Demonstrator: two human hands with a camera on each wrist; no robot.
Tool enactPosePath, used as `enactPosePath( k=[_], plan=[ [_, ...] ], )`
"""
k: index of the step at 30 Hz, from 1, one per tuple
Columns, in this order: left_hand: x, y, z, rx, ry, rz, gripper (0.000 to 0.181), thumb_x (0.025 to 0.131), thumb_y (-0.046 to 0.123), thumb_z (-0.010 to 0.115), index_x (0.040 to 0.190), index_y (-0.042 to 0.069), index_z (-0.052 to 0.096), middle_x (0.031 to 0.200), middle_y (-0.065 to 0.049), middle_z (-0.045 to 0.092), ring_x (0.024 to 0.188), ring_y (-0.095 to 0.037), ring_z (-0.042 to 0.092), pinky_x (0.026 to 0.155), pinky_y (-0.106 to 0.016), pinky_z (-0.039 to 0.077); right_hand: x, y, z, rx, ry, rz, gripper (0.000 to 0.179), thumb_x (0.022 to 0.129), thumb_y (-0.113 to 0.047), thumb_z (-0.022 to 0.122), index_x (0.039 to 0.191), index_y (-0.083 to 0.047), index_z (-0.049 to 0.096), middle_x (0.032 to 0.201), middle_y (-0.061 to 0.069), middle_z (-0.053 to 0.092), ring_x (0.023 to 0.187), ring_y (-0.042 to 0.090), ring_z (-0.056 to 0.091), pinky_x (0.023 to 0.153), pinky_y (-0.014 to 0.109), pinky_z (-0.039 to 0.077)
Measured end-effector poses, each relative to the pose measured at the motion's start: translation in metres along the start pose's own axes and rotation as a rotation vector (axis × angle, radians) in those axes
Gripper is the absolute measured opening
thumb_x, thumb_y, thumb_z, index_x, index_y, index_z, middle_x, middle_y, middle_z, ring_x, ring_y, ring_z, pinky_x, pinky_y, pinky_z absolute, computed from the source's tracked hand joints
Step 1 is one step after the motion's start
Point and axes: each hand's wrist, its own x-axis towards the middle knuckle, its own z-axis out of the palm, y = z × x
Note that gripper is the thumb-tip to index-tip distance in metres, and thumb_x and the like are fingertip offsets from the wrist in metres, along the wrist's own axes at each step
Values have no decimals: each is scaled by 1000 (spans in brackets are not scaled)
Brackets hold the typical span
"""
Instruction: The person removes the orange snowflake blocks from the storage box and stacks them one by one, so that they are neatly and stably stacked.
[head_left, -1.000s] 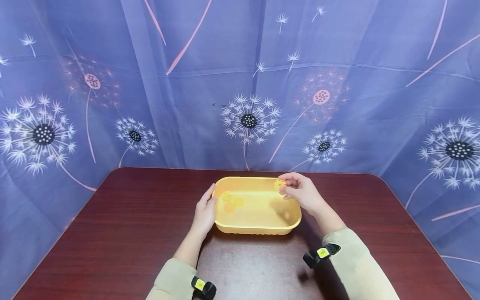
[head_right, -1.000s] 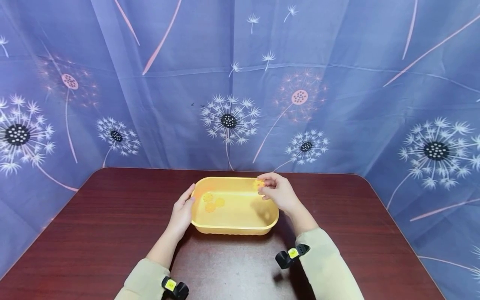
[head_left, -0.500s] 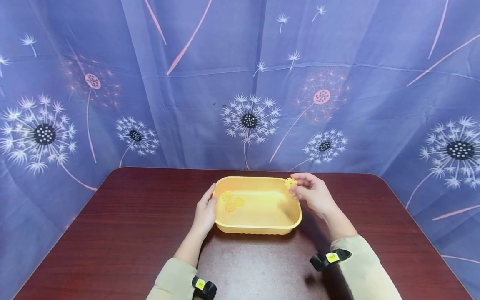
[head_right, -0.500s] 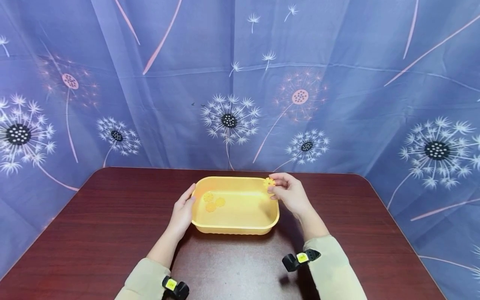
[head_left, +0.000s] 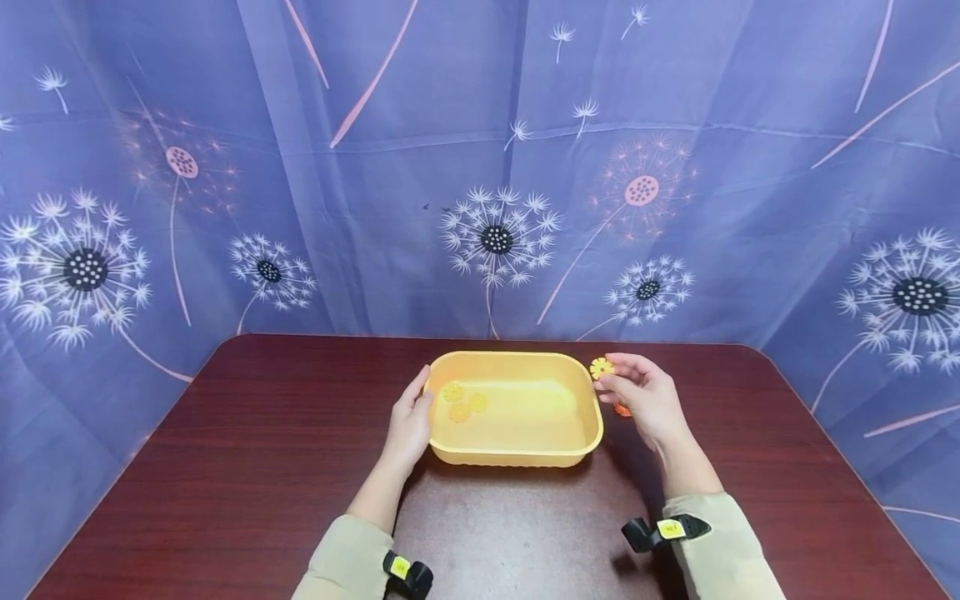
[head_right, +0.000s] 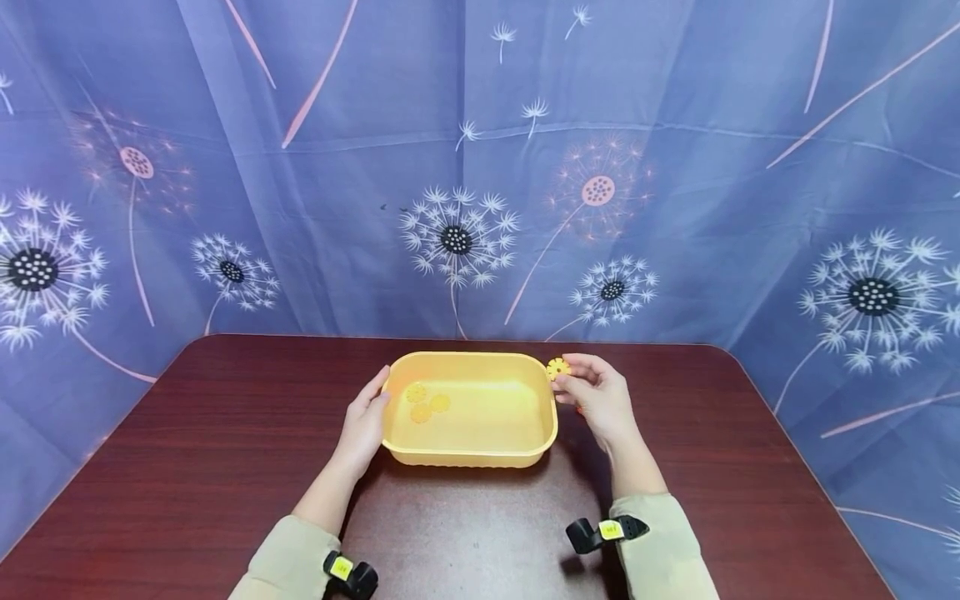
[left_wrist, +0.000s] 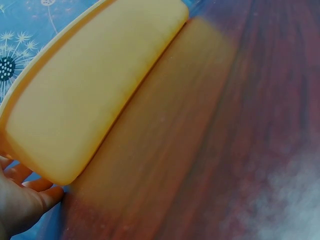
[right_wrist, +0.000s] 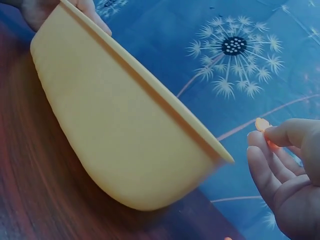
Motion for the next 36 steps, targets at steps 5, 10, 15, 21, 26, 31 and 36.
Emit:
enactPosePath(
  k=[5, 10, 15, 21, 26, 31, 36],
  plan=[
    [0, 2, -1, 4, 0, -13, 47, 102, 18, 34, 148, 23, 32, 155, 2, 27, 138, -20, 33, 108, -43, 38, -1, 3, -9, 41, 54, 8, 25, 86, 3, 64, 110, 2, 58, 81, -2, 69, 72, 11, 70, 63, 26, 58],
    [0, 3, -4, 8, -1, -14, 47, 102, 19, 34, 148, 23, 32, 155, 3, 27, 140, -18, 29, 111, -42, 34, -1, 9, -18, 80, 103, 21, 24, 86, 5, 63, 109, 3, 58, 78, 0, 69, 69, 12, 70, 60, 29, 58],
    [-2, 1, -8, 7, 14, -29, 47, 102, 18, 34, 149, 23, 32, 155, 2, 27, 137, -19, 32, 108, -42, 37, -1, 15, -25, 27, 148, 61, 23, 86, 4, 63, 106, -5, 63, 77, -3, 68, 66, 10, 68, 60, 27, 58],
    [-2, 2, -9, -4, 15, -30, 47, 102, 17, 34, 149, 21, 32, 155, 2, 28, 136, -18, 34, 108, -41, 37, 1, 22, -29, -15, 190, 160, 21, 86, 4, 62, 105, -6, 62, 75, -6, 68, 66, 8, 67, 59, 23, 57],
    [-1, 4, -6, -1, -4, -19, 48, 102, 17, 33, 149, 18, 31, 155, 2, 28, 136, -19, 34, 109, -42, 36, -1, 25, -35, 9, 221, 210, 16, 88, 2, 60, 98, -10, 64, 74, -5, 69, 65, 7, 67, 60, 23, 57],
    [0, 4, -3, -3, -3, -18, 48, 101, 17, 34, 149, 18, 32, 155, 1, 29, 136, -18, 34, 109, -41, 35, -2, 27, -41, -19, 256, 231, 14, 89, -1, 61, 92, -14, 65, 72, -7, 69, 64, 6, 67, 56, 20, 55],
    [-1, 3, 0, -5, -8, -27, 48, 101, 17, 35, 149, 19, 32, 155, -1, 28, 136, -20, 35, 109, -42, 36, -4, 32, -46, -40, 300, 246, 14, 88, -3, 63, 85, -16, 65, 70, -10, 69, 62, 4, 66, 52, 17, 52]
  ],
)
